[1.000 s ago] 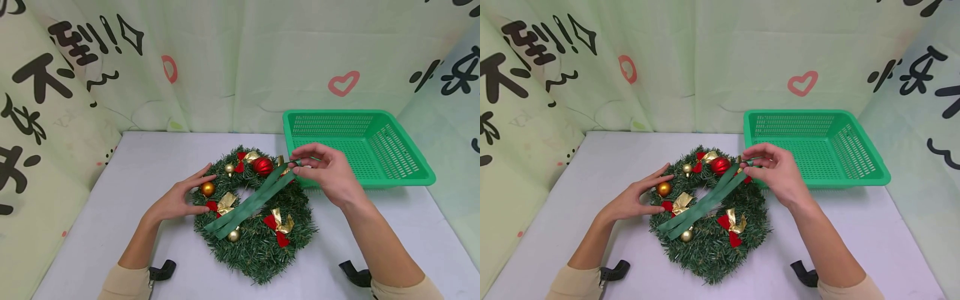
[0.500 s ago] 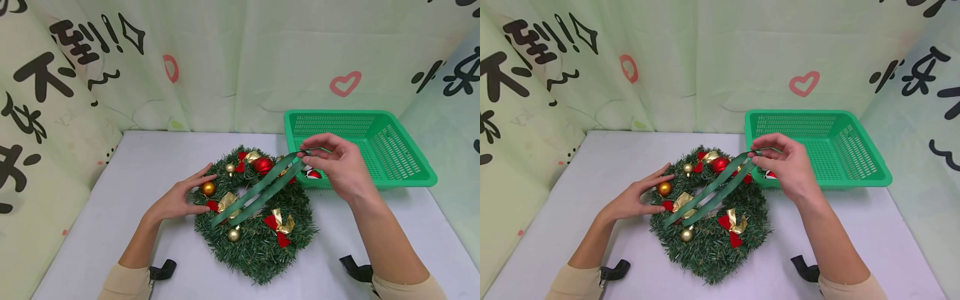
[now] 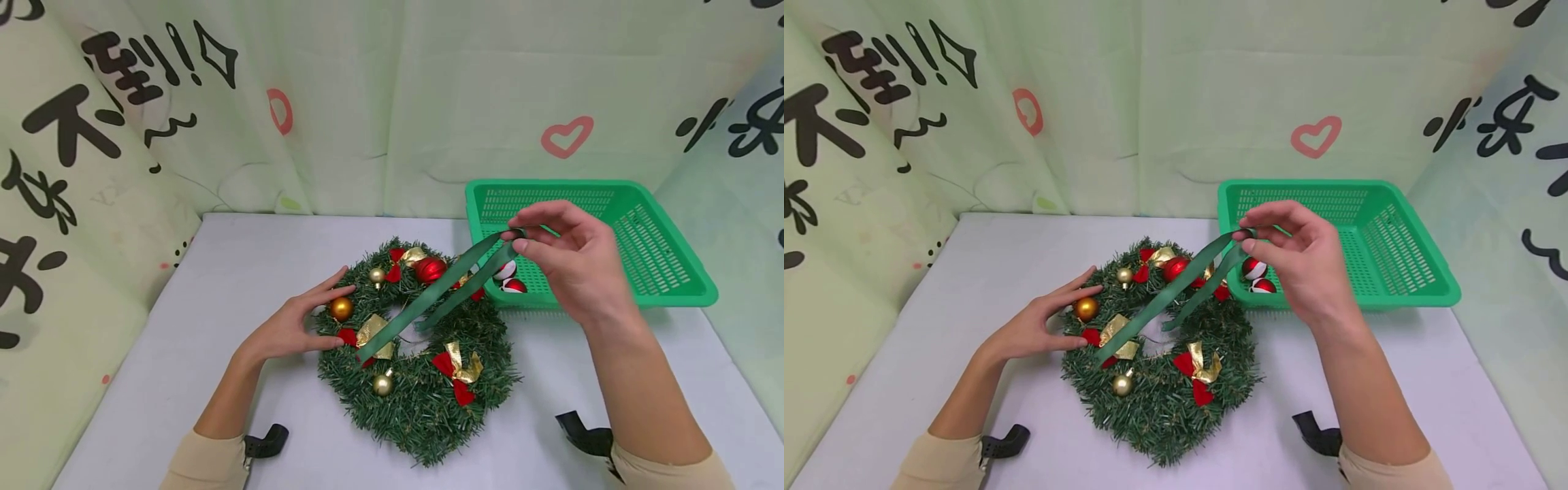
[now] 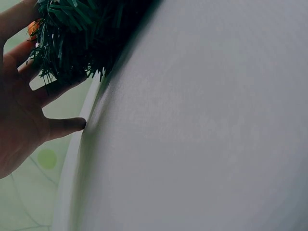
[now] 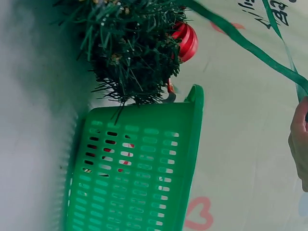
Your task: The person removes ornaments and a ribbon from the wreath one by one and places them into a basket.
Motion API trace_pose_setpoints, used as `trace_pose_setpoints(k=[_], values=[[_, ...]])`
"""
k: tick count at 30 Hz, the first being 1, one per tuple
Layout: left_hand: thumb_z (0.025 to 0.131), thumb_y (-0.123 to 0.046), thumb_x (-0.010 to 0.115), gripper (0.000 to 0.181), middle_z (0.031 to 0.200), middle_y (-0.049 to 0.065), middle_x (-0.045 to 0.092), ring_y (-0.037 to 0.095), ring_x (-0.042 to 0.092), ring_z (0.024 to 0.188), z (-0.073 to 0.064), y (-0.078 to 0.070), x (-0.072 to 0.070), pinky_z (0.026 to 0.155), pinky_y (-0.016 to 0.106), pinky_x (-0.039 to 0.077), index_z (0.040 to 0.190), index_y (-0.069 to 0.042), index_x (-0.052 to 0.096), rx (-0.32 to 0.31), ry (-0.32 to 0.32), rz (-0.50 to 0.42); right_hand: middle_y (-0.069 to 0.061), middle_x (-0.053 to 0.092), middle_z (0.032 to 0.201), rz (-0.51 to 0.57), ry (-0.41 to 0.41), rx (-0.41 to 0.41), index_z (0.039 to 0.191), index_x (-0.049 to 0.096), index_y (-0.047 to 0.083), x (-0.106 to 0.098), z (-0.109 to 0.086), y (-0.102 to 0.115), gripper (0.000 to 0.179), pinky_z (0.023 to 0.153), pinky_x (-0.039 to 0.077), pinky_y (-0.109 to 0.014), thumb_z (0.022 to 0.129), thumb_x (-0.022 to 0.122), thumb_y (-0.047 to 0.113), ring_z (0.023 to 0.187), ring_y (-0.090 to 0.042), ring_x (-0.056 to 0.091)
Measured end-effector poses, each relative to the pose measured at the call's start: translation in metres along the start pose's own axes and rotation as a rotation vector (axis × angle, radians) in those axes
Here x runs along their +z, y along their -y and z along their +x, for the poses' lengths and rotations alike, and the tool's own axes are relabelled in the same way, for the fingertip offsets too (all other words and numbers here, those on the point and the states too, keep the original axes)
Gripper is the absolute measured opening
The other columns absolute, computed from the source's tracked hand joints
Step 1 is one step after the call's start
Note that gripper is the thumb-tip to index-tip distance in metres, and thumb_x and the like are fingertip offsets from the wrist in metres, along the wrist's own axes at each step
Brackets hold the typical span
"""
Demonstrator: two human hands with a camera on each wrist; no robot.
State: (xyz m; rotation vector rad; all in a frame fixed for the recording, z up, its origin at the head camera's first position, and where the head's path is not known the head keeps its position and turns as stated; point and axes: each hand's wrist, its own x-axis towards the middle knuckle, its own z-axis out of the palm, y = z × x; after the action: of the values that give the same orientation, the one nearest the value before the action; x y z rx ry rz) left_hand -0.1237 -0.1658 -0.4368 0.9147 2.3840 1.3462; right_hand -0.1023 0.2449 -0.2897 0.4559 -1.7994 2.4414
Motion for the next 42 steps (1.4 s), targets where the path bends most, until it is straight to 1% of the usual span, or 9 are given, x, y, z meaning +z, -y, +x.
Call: trace_pose_setpoints(k=[4, 8, 11, 13, 21, 25, 30, 37, 42], values=[[0.086, -0.023, 0.088, 0.085, 0.176, -0.007, 0.015, 0.029, 0.02, 0.161, 0.001, 0.001, 0.0, 0.122, 0.069, 0.026, 0.16, -0.025, 0.045, -0.001, -0.002, 0.003, -0.012, 0.072, 0.107, 0.037, 0.008, -0.045, 0.117, 0.068, -0.01, 0.0, 0.003, 0.004, 0.028, 0.089, 0.061, -0.028, 0.092, 0.062, -0.02, 0.092, -0.024, 0.077], [0.086, -0.023, 0.087, 0.085, 0.176, -0.008, 0.015, 0.029, 0.02, 0.161, 0.001, 0.001, 0.001, 0.122, 0.068, 0.026, 0.16, -0.025, 0.045, -0.006, 0.0, 0.002, -0.013, 0.071, 0.105, 0.021, -0.036, -0.071, 0.114, 0.069, -0.01, 0.002, 0.005, 0.007, 0.03, 0.086, 0.062, -0.03, 0.091, 0.058, -0.025, 0.09, -0.025, 0.076], [0.086, -0.023, 0.088, 0.085, 0.176, -0.008, 0.015, 0.03, 0.02, 0.161, 0.0, 0.001, 0.0, 0.122, 0.068, 0.027, 0.159, -0.024, 0.046, -0.006, -0.002, 0.001, -0.013, 0.072, 0.104, 0.018, -0.072, -0.084, 0.113, 0.07, -0.009, 0.005, 0.007, 0.01, 0.029, 0.085, 0.062, -0.029, 0.09, 0.06, -0.024, 0.091, -0.025, 0.074], [0.086, -0.024, 0.088, 0.084, 0.176, -0.007, 0.015, 0.03, 0.02, 0.161, 0.0, 0.0, 0.0, 0.122, 0.068, 0.027, 0.159, -0.024, 0.046, -0.003, -0.005, 0.0, -0.014, 0.072, 0.105, 0.047, -0.075, -0.098, 0.113, 0.07, -0.01, 0.005, 0.008, 0.013, 0.027, 0.085, 0.062, -0.029, 0.09, 0.061, -0.023, 0.093, -0.026, 0.073], [0.086, -0.024, 0.088, 0.084, 0.176, -0.006, 0.016, 0.029, 0.021, 0.161, 0.0, -0.001, 0.0, 0.122, 0.068, 0.026, 0.159, -0.024, 0.046, -0.001, -0.007, -0.007, -0.018, 0.073, 0.103, 0.172, -0.055, -0.19, 0.112, 0.066, -0.016, 0.005, 0.011, 0.022, 0.029, 0.085, 0.062, -0.032, 0.09, 0.052, -0.029, 0.093, -0.03, 0.067], [0.085, -0.024, 0.088, 0.085, 0.176, -0.006, 0.016, 0.029, 0.021, 0.161, -0.001, -0.001, 0.0, 0.122, 0.068, 0.026, 0.159, -0.023, 0.046, -0.002, -0.006, -0.011, -0.021, 0.072, 0.103, 0.244, -0.07, -0.231, 0.111, 0.064, -0.019, 0.004, 0.011, 0.026, 0.028, 0.086, 0.062, -0.033, 0.09, 0.051, -0.03, 0.093, -0.032, 0.066], [0.085, -0.024, 0.088, 0.085, 0.175, -0.007, 0.016, 0.029, 0.021, 0.161, -0.001, -0.002, 0.0, 0.122, 0.068, 0.026, 0.159, -0.024, 0.046, -0.006, -0.006, -0.009, -0.024, 0.07, 0.105, 0.293, -0.089, -0.266, 0.114, 0.062, -0.021, 0.002, 0.011, 0.03, 0.027, 0.086, 0.063, -0.033, 0.09, 0.052, -0.029, 0.095, -0.034, 0.067], [0.086, -0.024, 0.088, 0.085, 0.175, -0.007, 0.016, 0.029, 0.021, 0.161, -0.001, -0.001, 0.0, 0.122, 0.068, 0.026, 0.159, -0.023, 0.046, -0.006, -0.003, -0.011, -0.027, 0.069, 0.104, 0.367, -0.133, -0.311, 0.113, 0.061, -0.022, 0.001, 0.013, 0.035, 0.027, 0.083, 0.063, -0.035, 0.088, 0.053, -0.03, 0.094, -0.037, 0.068], [0.086, -0.024, 0.088, 0.084, 0.175, -0.007, 0.016, 0.029, 0.021, 0.161, -0.001, 0.0, 0.0, 0.122, 0.068, 0.026, 0.159, -0.024, 0.046, -0.003, -0.006, -0.01, -0.03, 0.067, 0.104, 0.41, -0.209, -0.353, 0.112, 0.061, -0.023, -0.001, 0.016, 0.04, 0.027, 0.082, 0.064, -0.036, 0.086, 0.055, -0.031, 0.09, -0.04, 0.069]])
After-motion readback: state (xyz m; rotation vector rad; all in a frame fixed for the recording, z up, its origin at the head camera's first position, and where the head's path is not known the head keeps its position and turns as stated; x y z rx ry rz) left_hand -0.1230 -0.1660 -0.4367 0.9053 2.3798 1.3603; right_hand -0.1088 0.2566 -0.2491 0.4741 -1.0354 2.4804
